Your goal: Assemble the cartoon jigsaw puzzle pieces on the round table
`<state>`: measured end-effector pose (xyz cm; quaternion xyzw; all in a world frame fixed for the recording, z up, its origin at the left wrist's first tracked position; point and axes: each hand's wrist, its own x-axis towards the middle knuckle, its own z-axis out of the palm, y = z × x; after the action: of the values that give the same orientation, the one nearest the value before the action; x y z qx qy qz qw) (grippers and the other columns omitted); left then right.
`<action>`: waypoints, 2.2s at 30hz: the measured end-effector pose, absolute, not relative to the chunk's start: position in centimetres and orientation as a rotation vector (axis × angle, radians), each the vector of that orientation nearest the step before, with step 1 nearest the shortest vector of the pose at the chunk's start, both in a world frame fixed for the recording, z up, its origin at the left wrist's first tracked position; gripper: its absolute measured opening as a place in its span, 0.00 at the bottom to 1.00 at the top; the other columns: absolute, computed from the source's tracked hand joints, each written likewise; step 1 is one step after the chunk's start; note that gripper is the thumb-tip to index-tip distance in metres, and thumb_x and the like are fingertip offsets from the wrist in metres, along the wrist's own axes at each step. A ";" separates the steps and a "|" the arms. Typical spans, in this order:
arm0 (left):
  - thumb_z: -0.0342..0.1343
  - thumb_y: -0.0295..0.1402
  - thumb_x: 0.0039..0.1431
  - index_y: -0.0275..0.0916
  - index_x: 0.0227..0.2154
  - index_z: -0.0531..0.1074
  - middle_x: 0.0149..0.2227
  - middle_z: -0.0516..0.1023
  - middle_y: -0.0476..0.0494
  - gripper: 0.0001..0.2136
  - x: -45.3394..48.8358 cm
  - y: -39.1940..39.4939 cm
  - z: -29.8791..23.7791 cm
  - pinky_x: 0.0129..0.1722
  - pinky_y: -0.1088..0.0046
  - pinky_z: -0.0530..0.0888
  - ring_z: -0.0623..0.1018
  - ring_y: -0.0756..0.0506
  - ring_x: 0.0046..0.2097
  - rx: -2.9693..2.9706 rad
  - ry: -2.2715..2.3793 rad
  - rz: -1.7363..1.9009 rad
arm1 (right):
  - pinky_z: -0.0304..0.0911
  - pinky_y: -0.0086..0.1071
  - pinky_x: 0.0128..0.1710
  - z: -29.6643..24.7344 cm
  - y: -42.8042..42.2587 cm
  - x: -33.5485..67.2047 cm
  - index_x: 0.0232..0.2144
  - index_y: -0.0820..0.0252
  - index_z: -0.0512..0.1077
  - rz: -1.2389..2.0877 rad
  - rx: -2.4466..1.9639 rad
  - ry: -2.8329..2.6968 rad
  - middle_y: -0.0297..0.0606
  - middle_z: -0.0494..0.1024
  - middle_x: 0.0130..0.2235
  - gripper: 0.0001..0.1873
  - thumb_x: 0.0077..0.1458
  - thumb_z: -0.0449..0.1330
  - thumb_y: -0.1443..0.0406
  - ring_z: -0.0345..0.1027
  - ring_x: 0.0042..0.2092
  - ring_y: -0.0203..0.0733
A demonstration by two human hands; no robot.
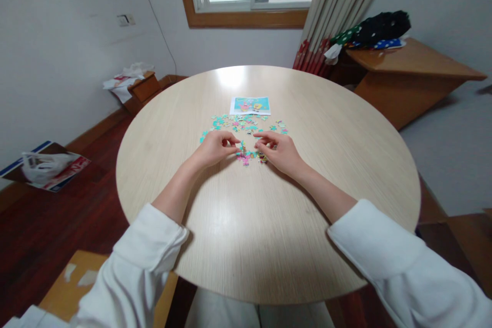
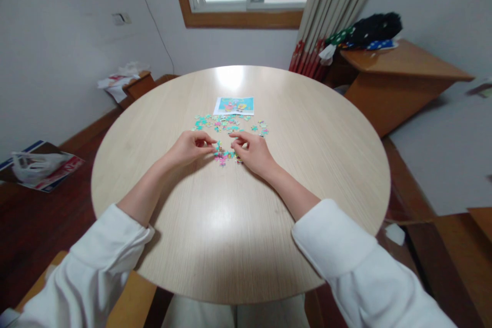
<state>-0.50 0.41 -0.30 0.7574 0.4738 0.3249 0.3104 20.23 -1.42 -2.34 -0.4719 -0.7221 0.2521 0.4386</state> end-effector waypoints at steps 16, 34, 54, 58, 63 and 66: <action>0.63 0.32 0.45 0.34 0.27 0.78 0.25 0.77 0.45 0.07 -2.5 1.6 -0.2 0.29 0.72 0.67 0.69 0.50 0.27 2.036 1.447 0.938 | 0.66 0.31 0.33 -2.5 -1.3 20.3 0.40 0.62 0.78 0.569 -1.171 -1.814 0.39 0.82 0.31 0.13 0.52 0.58 0.68 0.74 0.33 0.38; 0.63 0.30 0.46 0.35 0.27 0.78 0.25 0.77 0.45 0.05 -2.6 1.5 -0.1 0.30 0.71 0.67 0.70 0.50 0.27 2.051 1.459 0.939 | 0.67 0.32 0.34 -2.7 -1.2 20.4 0.40 0.62 0.78 0.571 -1.170 -1.816 0.39 0.81 0.31 0.14 0.52 0.57 0.68 0.73 0.33 0.38; 0.64 0.33 0.44 0.37 0.24 0.77 0.26 0.78 0.44 0.06 -2.3 1.3 -0.2 0.29 0.70 0.68 0.70 0.49 0.28 2.056 1.395 0.928 | 0.66 0.31 0.33 -2.7 -1.2 20.5 0.41 0.61 0.78 0.574 -1.169 -1.818 0.38 0.81 0.31 0.14 0.53 0.57 0.67 0.73 0.32 0.38; 0.64 0.35 0.44 0.37 0.24 0.77 0.27 0.78 0.44 0.07 -2.1 1.3 -0.2 0.29 0.70 0.67 0.70 0.49 0.29 2.044 1.374 0.926 | 0.66 0.31 0.33 -2.7 -1.2 20.5 0.41 0.61 0.78 0.575 -1.174 -1.816 0.39 0.81 0.31 0.14 0.53 0.57 0.67 0.73 0.33 0.38; 0.64 0.37 0.46 0.37 0.25 0.76 0.29 0.79 0.43 0.08 -1.5 1.1 -0.3 0.29 0.71 0.66 0.67 0.50 0.27 2.053 1.352 0.969 | 0.66 0.32 0.35 -2.8 -1.3 20.3 0.36 0.59 0.80 0.561 -1.162 -1.829 0.39 0.82 0.33 0.11 0.53 0.58 0.68 0.73 0.33 0.38; 0.62 0.35 0.48 0.37 0.26 0.76 0.31 0.80 0.44 0.06 -0.9 0.9 -0.5 0.30 0.72 0.66 0.66 0.51 0.27 2.087 1.331 1.014 | 0.67 0.33 0.37 -2.9 -1.4 20.2 0.33 0.58 0.80 0.549 -1.161 -1.838 0.39 0.83 0.35 0.11 0.53 0.57 0.69 0.74 0.35 0.39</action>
<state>-0.89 0.87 -0.47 0.7591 0.4839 0.3689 0.2311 20.23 -1.37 -2.86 -0.4662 -0.7383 0.2205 0.4346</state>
